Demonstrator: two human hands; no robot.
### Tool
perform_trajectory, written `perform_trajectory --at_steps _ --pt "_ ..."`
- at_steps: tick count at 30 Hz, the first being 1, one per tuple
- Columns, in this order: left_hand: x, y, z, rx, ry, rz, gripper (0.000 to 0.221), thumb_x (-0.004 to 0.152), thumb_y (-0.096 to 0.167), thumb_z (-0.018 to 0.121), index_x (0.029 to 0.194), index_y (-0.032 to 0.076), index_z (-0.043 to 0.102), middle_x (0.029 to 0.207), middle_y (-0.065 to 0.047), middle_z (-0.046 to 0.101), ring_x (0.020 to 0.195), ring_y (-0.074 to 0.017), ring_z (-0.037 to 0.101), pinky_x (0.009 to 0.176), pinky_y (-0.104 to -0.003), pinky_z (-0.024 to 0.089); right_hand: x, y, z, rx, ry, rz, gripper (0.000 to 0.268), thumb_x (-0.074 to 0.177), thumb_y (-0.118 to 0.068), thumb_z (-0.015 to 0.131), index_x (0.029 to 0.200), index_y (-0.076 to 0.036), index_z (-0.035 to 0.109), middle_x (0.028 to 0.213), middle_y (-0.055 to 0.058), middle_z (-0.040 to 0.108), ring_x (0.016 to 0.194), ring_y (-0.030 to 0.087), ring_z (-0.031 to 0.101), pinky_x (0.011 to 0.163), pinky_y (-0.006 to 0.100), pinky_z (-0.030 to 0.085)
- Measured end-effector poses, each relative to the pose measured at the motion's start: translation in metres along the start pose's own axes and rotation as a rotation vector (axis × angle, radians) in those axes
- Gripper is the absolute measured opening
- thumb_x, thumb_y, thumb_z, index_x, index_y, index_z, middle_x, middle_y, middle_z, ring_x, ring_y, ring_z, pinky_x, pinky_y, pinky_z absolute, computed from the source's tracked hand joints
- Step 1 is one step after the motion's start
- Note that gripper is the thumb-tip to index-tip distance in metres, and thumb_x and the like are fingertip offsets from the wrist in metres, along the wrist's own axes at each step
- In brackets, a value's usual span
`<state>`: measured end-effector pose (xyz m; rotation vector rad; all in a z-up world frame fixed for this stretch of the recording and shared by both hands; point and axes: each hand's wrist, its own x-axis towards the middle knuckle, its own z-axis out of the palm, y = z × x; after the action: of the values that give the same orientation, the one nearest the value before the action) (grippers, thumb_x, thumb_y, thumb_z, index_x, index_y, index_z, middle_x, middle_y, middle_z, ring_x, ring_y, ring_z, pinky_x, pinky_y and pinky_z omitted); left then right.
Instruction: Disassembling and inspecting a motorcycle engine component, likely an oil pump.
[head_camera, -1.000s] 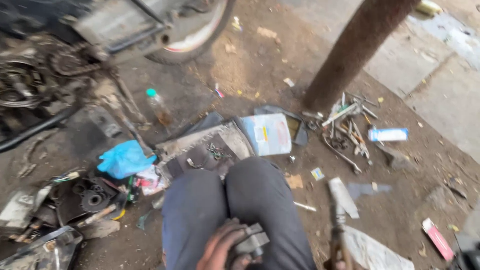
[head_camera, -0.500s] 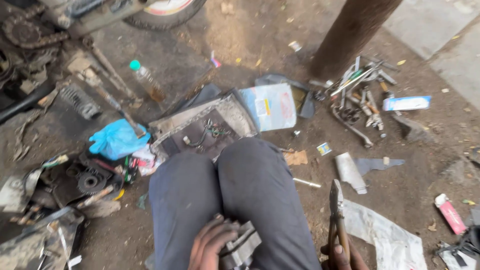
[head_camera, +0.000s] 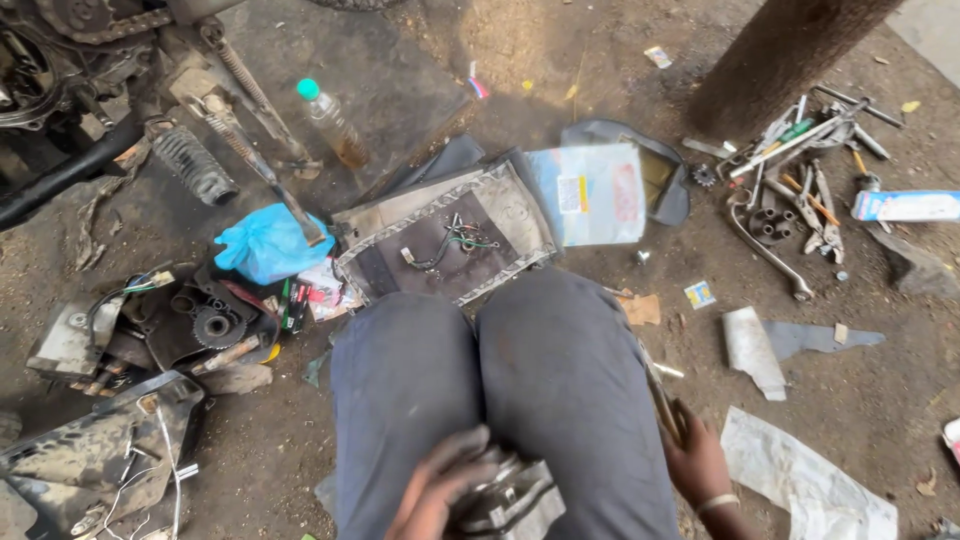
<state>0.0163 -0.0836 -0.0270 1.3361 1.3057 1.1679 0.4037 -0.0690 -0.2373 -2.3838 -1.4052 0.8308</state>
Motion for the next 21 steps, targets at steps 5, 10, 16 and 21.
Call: perform_trajectory --at_steps 5,10,16,21 --pt "0.004 -0.005 -0.012 0.159 -0.143 0.105 0.02 0.093 0.019 0.068 0.106 0.009 0.08 0.151 -0.022 0.058 0.135 -0.0357 0.061 0.114 -0.048 0.047 0.036 -0.028 -0.01 -0.156 0.134 -0.085 0.059 0.092 -0.034 0.071 0.145 -0.011 0.058 0.136 0.021 0.06 0.119 0.036 0.062 0.102 0.048 0.051" --pt "0.021 0.004 -0.018 0.132 -0.158 -0.117 0.012 0.084 0.02 0.077 0.093 0.013 0.08 0.146 -0.016 0.061 0.125 -0.0312 0.065 0.107 -0.044 0.053 -0.065 -0.144 -0.079 0.34 0.334 -0.516 0.053 0.099 -0.028 0.059 0.145 -0.003 0.052 0.145 0.021 0.054 0.134 0.032 0.052 0.109 0.044 0.044" --pt "0.011 -0.053 0.0 0.33 -0.194 0.352 0.01 0.088 0.023 0.075 0.087 0.023 0.085 0.138 -0.015 0.069 0.103 -0.0247 0.074 0.094 -0.037 0.056 -0.136 -0.071 0.072 0.337 0.491 -0.485 0.03 0.094 -0.023 0.068 0.121 -0.01 0.07 0.117 0.011 0.071 0.114 0.03 0.069 0.109 0.042 0.05" --pt "-0.007 -0.065 0.025 0.135 0.228 0.465 0.015 0.097 0.024 0.066 0.088 0.014 0.072 0.112 -0.009 0.079 0.119 -0.0334 0.075 0.119 -0.044 0.05 -0.13 -0.128 0.03 0.061 0.655 -0.741 0.025 0.093 -0.019 0.066 0.116 -0.014 0.076 0.105 0.009 0.075 0.1 0.026 0.072 0.1 0.038 0.055"
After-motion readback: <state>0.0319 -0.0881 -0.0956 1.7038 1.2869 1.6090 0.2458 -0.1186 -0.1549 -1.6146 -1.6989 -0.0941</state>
